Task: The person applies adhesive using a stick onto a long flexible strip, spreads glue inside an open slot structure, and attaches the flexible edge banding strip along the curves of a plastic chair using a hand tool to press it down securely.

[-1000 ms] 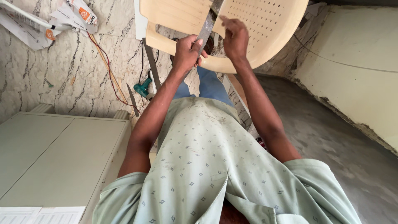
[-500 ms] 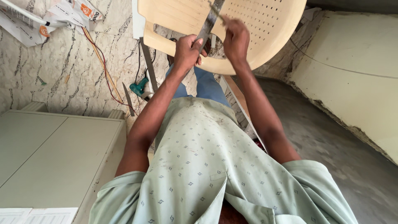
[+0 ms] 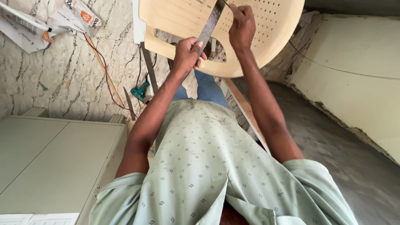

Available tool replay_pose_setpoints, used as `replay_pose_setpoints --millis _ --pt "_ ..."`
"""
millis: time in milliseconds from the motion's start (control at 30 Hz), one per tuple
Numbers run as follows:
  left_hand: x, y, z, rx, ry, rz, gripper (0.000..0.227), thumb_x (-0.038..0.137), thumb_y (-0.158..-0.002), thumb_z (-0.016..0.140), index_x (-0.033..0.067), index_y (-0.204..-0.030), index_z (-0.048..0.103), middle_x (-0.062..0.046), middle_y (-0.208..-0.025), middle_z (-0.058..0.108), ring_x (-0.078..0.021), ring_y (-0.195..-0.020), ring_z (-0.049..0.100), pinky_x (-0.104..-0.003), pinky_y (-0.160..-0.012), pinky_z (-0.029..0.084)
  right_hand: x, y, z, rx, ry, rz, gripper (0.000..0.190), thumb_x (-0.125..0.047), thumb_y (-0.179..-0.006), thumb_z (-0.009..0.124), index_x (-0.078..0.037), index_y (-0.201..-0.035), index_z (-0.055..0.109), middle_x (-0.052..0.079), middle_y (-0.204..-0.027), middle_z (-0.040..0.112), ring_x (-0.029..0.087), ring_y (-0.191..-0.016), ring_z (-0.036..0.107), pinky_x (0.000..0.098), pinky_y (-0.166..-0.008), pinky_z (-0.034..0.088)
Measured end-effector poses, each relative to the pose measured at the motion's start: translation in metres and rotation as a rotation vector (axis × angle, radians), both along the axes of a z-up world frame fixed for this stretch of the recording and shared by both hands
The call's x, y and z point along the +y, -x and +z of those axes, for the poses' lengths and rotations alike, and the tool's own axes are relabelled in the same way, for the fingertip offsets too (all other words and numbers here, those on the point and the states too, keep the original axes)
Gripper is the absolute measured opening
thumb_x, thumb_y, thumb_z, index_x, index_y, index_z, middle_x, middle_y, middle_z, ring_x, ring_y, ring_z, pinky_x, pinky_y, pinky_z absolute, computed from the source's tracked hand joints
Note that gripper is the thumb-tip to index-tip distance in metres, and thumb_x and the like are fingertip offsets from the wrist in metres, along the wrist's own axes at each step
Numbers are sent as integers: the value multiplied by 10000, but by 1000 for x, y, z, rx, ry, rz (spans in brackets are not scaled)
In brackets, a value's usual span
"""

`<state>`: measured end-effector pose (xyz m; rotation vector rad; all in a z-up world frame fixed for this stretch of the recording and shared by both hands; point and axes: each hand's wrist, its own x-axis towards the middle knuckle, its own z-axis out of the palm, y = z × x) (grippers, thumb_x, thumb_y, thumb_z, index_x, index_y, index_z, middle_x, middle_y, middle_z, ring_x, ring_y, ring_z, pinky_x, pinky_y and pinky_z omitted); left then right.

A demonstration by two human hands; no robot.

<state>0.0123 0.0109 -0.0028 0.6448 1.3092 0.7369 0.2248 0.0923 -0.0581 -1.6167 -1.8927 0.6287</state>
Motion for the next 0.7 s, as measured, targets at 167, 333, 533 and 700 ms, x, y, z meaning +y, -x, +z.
replay_pose_setpoints --millis 167,333,533,700 --pt "0 -2 0 -127 -4 45 263 136 -1067 545 -17 -865 616 -104 -657 682 -80 -402 542 -262 -332 377 -21 -2 -2 -97 52 82 388 103 -906 625 -103 -1200 775 115 -1005 669 303 -895 668 408 -751 539" --pt "-5 -4 3 -139 -27 -4 269 141 -1073 545 -14 -865 618 -108 -664 694 -74 -400 528 -251 -331 376 -61 6 26 -56 231 84 446 124 -869 599 -102 -1219 761 115 -1034 679 308 -878 675 407 -743 534" --pt "-11 -6 12 -61 9 -23 273 142 -1062 535 -13 -857 626 -103 -668 710 -74 -382 526 -253 -327 382 -69 4 50 18 292 54 455 162 -880 602 -88 -1226 759 93 -1014 684 240 -830 671 385 -697 528" --pt "-17 3 16 -13 113 2 268 149 -1059 539 -7 -861 632 -100 -682 707 -70 -394 526 -254 -337 373 -71 -10 42 102 166 54 450 151 -905 599 -119 -1219 774 85 -1016 678 194 -884 668 322 -696 566"
